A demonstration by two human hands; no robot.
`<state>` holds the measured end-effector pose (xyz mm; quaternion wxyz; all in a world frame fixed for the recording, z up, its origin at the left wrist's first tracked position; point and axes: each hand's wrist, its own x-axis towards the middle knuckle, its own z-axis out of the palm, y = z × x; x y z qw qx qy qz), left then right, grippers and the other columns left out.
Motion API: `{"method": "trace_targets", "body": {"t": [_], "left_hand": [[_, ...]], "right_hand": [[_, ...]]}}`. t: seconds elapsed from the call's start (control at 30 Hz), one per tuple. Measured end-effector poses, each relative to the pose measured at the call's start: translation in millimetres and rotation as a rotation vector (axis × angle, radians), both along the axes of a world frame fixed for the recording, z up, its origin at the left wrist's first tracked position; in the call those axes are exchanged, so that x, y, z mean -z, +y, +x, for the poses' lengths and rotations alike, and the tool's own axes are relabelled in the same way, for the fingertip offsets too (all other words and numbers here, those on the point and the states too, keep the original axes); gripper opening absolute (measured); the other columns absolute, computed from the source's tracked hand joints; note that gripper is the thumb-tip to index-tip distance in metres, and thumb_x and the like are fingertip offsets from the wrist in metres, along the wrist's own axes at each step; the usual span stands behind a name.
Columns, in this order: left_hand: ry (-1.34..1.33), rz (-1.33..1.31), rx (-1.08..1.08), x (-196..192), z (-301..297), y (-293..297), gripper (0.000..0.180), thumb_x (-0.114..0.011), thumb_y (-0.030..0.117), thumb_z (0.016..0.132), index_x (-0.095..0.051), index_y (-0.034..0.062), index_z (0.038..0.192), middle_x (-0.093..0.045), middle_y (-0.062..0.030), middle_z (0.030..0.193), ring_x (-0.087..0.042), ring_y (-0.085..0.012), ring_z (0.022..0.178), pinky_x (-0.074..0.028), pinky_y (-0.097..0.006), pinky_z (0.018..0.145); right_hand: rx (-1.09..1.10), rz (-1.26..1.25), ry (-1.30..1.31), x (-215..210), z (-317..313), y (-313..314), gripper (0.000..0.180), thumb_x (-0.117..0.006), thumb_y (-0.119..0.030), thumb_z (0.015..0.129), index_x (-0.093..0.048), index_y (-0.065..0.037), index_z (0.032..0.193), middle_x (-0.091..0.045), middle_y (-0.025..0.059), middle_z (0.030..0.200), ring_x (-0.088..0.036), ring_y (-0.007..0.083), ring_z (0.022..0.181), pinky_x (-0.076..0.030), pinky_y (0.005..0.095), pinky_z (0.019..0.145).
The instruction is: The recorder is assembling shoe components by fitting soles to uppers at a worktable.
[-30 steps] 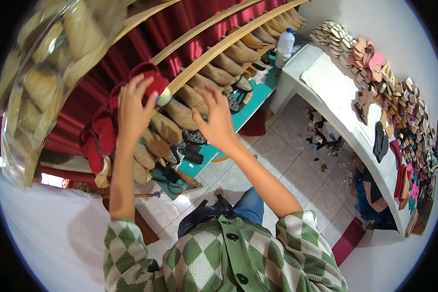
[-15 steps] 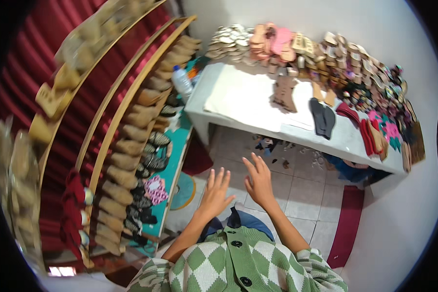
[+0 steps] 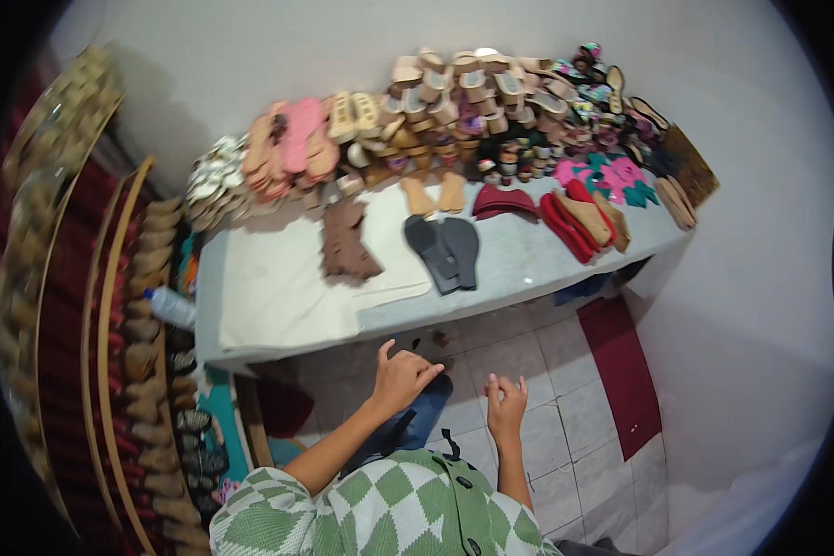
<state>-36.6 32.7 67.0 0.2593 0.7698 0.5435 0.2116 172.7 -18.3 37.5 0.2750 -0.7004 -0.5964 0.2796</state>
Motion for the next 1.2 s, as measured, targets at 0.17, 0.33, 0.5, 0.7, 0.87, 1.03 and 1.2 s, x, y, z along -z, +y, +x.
{"method": "trace_targets", "body": {"t": [0.17,0.33,0.5,0.7,0.87,1.03,1.2], "left_hand": [[-0.152,0.144,-0.029,4.3,62.7,116.7,0.023,-0.057,0.029,0.082,-0.052,0.0064,0.084,-0.045,-0.0022,0.042,-0.047,-0.0212,0.044,-0.027,-0.043,0.097],[-0.348,0.151,-0.057,-28.8,126.7,208.7,0.030,-0.051,0.017,0.083,-0.051,0.0078,0.112,-0.044,-0.0008,0.042,-0.047,-0.0176,0.043,-0.024,-0.044,0.100],[-0.187,0.276,0.048,-20.8,176.4,274.3,0.047,-0.048,0.007,0.074,-0.050,0.0137,0.121,-0.047,-0.0040,0.044,-0.047,-0.0192,0.042,-0.021,-0.044,0.102],[-0.099,0.351,0.177,14.1,242.9,317.3,0.045,-0.050,0.010,0.071,-0.055,0.0117,0.116,-0.053,-0.0093,0.049,-0.052,-0.0234,0.046,-0.021,-0.045,0.101],[-0.013,0.314,0.140,73.7,302.1,338.4,0.047,-0.051,0.012,0.071,-0.053,0.0085,0.118,-0.051,-0.0103,0.047,-0.052,-0.0239,0.045,-0.023,-0.046,0.100],[0.139,0.259,0.024,110.6,365.3,360.0,0.048,-0.052,0.014,0.076,-0.047,0.0078,0.123,-0.051,-0.0104,0.045,-0.053,-0.0229,0.042,-0.032,-0.043,0.092],[0.309,0.253,-0.129,126.7,414.9,379.0,0.040,-0.053,0.023,0.082,-0.051,0.0028,0.116,-0.053,-0.0085,0.048,-0.053,-0.0215,0.044,-0.036,-0.040,0.083]], "right_hand": [[0.384,0.328,0.117,-43.9,58.8,79.9,0.027,-0.051,-0.013,0.085,-0.054,-0.006,0.110,-0.053,0.0054,0.057,-0.055,0.0171,0.053,-0.028,0.0424,0.097],[0.388,0.456,-0.058,-84.3,129.1,165.4,0.055,-0.051,-0.004,0.078,-0.037,-0.008,0.131,-0.048,0.0003,0.048,-0.054,0.0106,0.051,-0.021,0.0432,0.103],[0.469,0.609,-0.231,-65.8,179.1,219.3,0.060,-0.050,0.000,0.068,-0.044,-0.010,0.127,-0.049,-0.0007,0.046,-0.062,0.0112,0.064,-0.010,0.0481,0.105],[0.481,0.484,-0.233,0.0,227.0,257.7,0.051,-0.052,-0.006,0.071,-0.052,-0.019,0.120,-0.051,0.0000,0.049,-0.058,0.0133,0.057,-0.015,0.0489,0.103],[0.349,0.247,-0.277,50.9,276.1,316.6,0.049,-0.050,-0.010,0.074,-0.051,-0.018,0.122,-0.053,0.0042,0.050,-0.056,0.0186,0.054,-0.019,0.0478,0.102],[0.277,0.113,-0.350,69.9,341.9,378.1,0.040,-0.046,-0.015,0.079,-0.052,-0.012,0.118,-0.056,0.0117,0.052,-0.057,0.0255,0.054,-0.027,0.0447,0.095],[0.086,0.201,-0.350,66.3,379.2,416.9,0.031,-0.056,-0.023,0.077,-0.062,-0.011,0.105,-0.055,0.0127,0.052,-0.057,0.0251,0.054,-0.029,0.0409,0.090]]}}
